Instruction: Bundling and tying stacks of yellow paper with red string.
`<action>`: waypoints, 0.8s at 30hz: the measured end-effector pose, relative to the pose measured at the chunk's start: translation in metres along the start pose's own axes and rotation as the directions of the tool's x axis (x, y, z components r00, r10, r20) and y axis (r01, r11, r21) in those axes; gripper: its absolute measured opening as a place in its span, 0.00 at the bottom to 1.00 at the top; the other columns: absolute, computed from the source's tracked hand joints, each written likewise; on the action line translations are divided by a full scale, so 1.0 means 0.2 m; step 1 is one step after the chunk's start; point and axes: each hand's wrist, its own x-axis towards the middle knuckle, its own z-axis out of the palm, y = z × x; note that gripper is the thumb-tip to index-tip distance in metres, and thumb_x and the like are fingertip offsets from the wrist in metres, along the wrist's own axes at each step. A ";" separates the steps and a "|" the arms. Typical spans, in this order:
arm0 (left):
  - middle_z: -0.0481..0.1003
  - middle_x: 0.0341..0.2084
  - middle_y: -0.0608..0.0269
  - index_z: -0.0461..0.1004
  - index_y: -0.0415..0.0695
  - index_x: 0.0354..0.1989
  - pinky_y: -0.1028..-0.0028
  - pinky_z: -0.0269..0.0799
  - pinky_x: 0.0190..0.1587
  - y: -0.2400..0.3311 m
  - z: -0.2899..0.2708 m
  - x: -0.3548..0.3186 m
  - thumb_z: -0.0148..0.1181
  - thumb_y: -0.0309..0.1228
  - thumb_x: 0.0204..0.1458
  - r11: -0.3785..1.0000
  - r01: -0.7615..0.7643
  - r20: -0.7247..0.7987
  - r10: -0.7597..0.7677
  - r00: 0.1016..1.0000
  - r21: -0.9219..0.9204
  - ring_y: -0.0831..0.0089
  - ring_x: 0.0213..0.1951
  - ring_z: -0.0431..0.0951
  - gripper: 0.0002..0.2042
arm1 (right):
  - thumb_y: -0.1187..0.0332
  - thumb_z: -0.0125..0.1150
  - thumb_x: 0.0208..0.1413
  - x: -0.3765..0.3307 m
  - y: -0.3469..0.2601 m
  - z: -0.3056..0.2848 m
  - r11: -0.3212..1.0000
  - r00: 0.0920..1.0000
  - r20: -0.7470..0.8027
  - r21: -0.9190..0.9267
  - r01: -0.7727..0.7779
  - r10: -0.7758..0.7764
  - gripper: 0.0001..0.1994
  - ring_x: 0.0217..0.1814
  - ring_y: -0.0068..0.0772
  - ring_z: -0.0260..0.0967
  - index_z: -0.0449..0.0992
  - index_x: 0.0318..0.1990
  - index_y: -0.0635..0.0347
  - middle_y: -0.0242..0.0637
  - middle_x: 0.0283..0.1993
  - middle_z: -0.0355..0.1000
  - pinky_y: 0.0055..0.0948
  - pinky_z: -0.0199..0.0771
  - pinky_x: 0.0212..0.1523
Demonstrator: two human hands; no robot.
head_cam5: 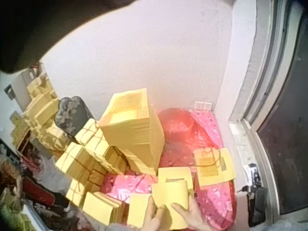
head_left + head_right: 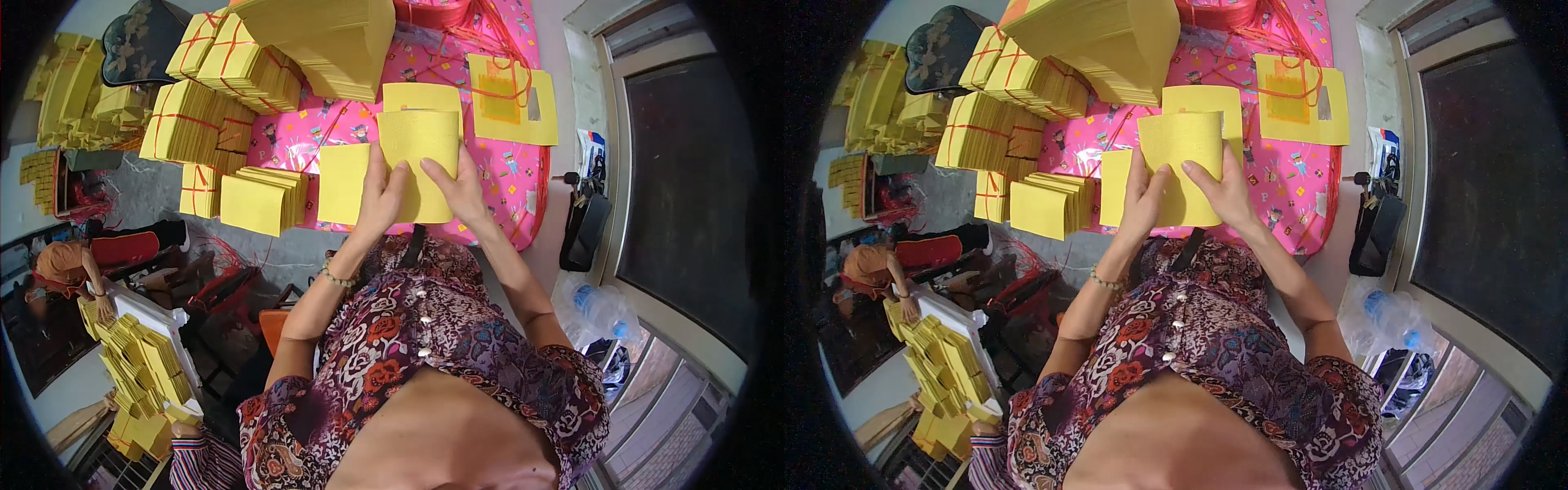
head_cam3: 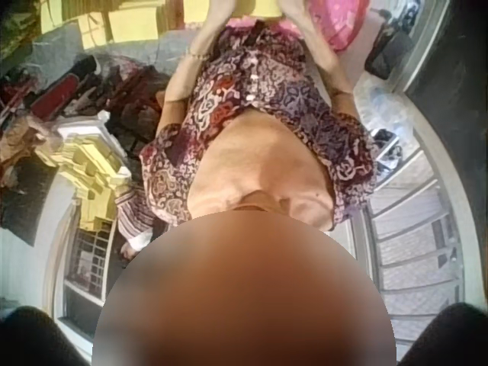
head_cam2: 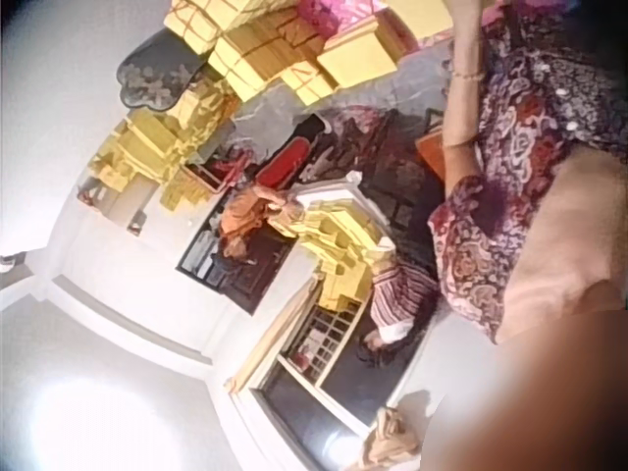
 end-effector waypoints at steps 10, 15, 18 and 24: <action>0.64 0.54 0.55 0.47 0.36 0.64 0.73 0.59 0.57 0.00 0.03 -0.05 0.45 0.25 0.60 0.997 -0.071 -0.004 0.071 0.997 -0.009 0.72 0.56 0.64 0.25 | 0.71 0.60 0.55 -0.03 -0.05 0.00 0.995 0.994 0.030 0.029 0.100 -0.101 0.23 0.50 0.24 0.66 0.61 0.56 0.65 0.36 0.49 0.68 0.26 0.68 0.50; 0.69 0.47 0.60 0.56 0.39 0.57 0.75 0.64 0.51 0.01 0.04 -0.06 0.45 0.26 0.61 0.993 -0.114 -0.062 0.113 0.992 -0.018 0.76 0.49 0.68 0.16 | 0.71 0.59 0.56 -0.04 -0.06 0.00 0.993 0.992 0.047 -0.005 0.116 -0.116 0.21 0.50 0.22 0.66 0.62 0.56 0.65 0.36 0.50 0.69 0.25 0.68 0.50; 0.69 0.48 0.59 0.56 0.39 0.57 0.74 0.64 0.52 0.02 0.05 -0.05 0.46 0.25 0.61 0.994 -0.084 -0.071 0.079 0.994 -0.075 0.75 0.50 0.68 0.17 | 0.69 0.57 0.58 -0.03 -0.07 0.00 0.994 0.998 0.047 0.098 0.042 -0.047 0.18 0.47 0.22 0.68 0.66 0.54 0.66 0.35 0.47 0.71 0.24 0.70 0.48; 0.68 0.51 0.58 0.56 0.39 0.59 0.73 0.64 0.54 0.04 0.02 -0.04 0.47 0.23 0.59 0.987 0.030 -0.076 -0.043 0.996 -0.160 0.74 0.52 0.69 0.19 | 0.66 0.57 0.59 -0.02 -0.04 0.01 0.994 0.998 -0.015 0.087 -0.062 0.064 0.14 0.40 0.18 0.70 0.72 0.48 0.67 0.34 0.40 0.75 0.21 0.72 0.40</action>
